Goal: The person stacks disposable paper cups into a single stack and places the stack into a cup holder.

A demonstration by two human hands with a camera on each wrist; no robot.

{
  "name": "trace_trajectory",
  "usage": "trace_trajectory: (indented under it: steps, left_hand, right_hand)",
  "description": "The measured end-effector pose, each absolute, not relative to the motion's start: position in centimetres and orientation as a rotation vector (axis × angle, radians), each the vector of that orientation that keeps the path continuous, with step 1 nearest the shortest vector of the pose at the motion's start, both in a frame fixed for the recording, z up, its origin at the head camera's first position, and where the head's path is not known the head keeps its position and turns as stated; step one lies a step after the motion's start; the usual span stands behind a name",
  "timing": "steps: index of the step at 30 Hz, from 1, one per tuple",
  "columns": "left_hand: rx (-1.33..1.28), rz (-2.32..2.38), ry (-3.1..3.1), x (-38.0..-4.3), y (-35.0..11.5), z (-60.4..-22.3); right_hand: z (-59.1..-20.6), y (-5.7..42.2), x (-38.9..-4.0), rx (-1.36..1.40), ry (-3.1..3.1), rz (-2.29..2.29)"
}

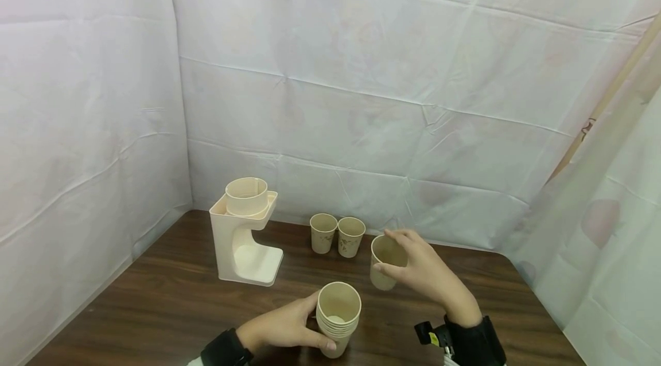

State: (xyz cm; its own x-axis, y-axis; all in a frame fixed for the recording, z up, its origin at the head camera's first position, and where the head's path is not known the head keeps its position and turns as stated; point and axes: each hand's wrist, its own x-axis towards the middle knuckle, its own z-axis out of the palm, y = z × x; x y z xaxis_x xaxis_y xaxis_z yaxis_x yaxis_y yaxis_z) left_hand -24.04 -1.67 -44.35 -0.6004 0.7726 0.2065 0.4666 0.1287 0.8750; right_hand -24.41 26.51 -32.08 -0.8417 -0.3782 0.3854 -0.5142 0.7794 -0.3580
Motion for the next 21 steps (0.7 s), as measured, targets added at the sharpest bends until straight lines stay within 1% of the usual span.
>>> trace_trajectory:
  steps: [8,15,21]
  left_hand:
    - [1.202,1.472,2.087,-24.0,-1.7,-44.3]
    - [1.205,1.466,2.084,-24.0,-1.7,-44.3]
    - [1.229,1.476,2.066,-24.1,-1.7,-44.4]
  right_hand:
    - [-30.2,26.0,-21.9,0.791,-2.644,0.639]
    - [-29.0,25.2,-19.7,0.922,-2.613,0.715]
    - [-28.0,24.2,-18.6,1.035,-2.605,0.772]
